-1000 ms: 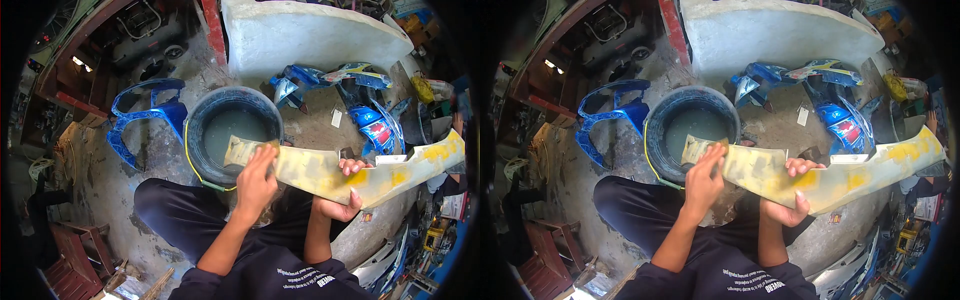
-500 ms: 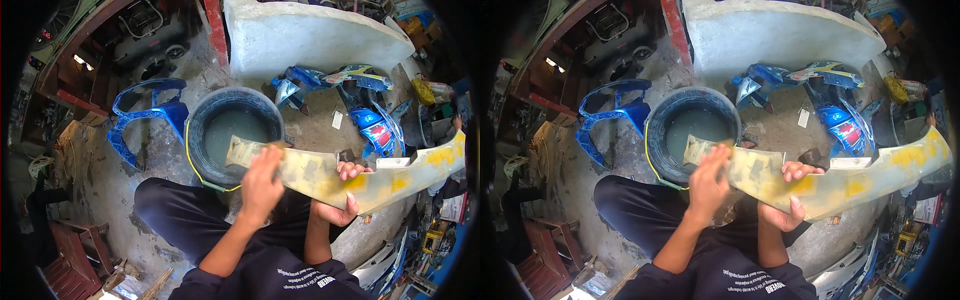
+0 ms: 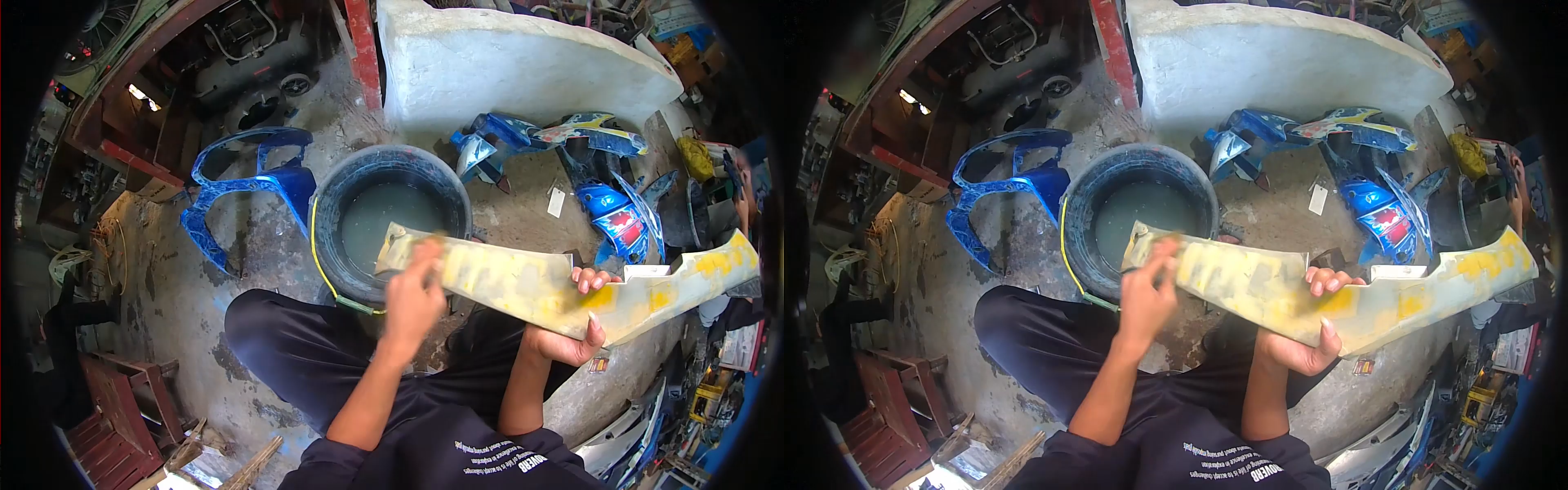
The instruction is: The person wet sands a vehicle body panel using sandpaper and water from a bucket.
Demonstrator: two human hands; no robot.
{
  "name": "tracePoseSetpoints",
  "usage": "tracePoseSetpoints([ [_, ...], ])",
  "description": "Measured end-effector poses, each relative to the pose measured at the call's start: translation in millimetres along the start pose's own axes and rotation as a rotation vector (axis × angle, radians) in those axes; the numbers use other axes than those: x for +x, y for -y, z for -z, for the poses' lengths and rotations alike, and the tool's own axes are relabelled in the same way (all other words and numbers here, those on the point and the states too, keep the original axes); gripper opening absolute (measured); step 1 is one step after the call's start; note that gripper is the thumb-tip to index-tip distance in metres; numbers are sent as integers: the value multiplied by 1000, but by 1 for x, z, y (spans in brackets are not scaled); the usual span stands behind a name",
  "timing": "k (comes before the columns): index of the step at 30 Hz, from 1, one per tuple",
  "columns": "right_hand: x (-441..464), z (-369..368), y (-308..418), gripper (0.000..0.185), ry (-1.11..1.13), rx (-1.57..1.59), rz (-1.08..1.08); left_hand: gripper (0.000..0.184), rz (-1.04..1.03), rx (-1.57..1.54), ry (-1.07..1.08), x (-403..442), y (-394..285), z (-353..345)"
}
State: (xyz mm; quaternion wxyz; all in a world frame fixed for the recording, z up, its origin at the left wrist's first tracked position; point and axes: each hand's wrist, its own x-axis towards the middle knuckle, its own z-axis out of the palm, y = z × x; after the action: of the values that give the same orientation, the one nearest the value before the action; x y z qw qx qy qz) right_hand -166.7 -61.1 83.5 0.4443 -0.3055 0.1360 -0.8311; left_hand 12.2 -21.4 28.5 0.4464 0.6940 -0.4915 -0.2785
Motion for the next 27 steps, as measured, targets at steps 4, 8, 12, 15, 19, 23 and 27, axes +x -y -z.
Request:
tracePoseSetpoints([
  [4,3,1,-1,67,1,-6,17,32,-321,-145,90,-23,-35,-7],
  [8,2,2,3,65,-4,-2,33,36,86,33,15,10,28,1],
  [12,3,1,3,64,-17,-44,50,37,-349,-51,99,-22,-14,-6],
  [15,6,4,5,64,9,0,59,38,-219,27,45,-12,4,1],
  [19,7,0,2,63,0,-5,55,38,-214,7,29,-16,-2,-7],
  [23,6,1,5,64,10,-7,45,38,-202,9,3,-17,5,-2],
  [27,5,8,-2,64,26,24,35,35,-158,14,-5,-16,8,-8],
])
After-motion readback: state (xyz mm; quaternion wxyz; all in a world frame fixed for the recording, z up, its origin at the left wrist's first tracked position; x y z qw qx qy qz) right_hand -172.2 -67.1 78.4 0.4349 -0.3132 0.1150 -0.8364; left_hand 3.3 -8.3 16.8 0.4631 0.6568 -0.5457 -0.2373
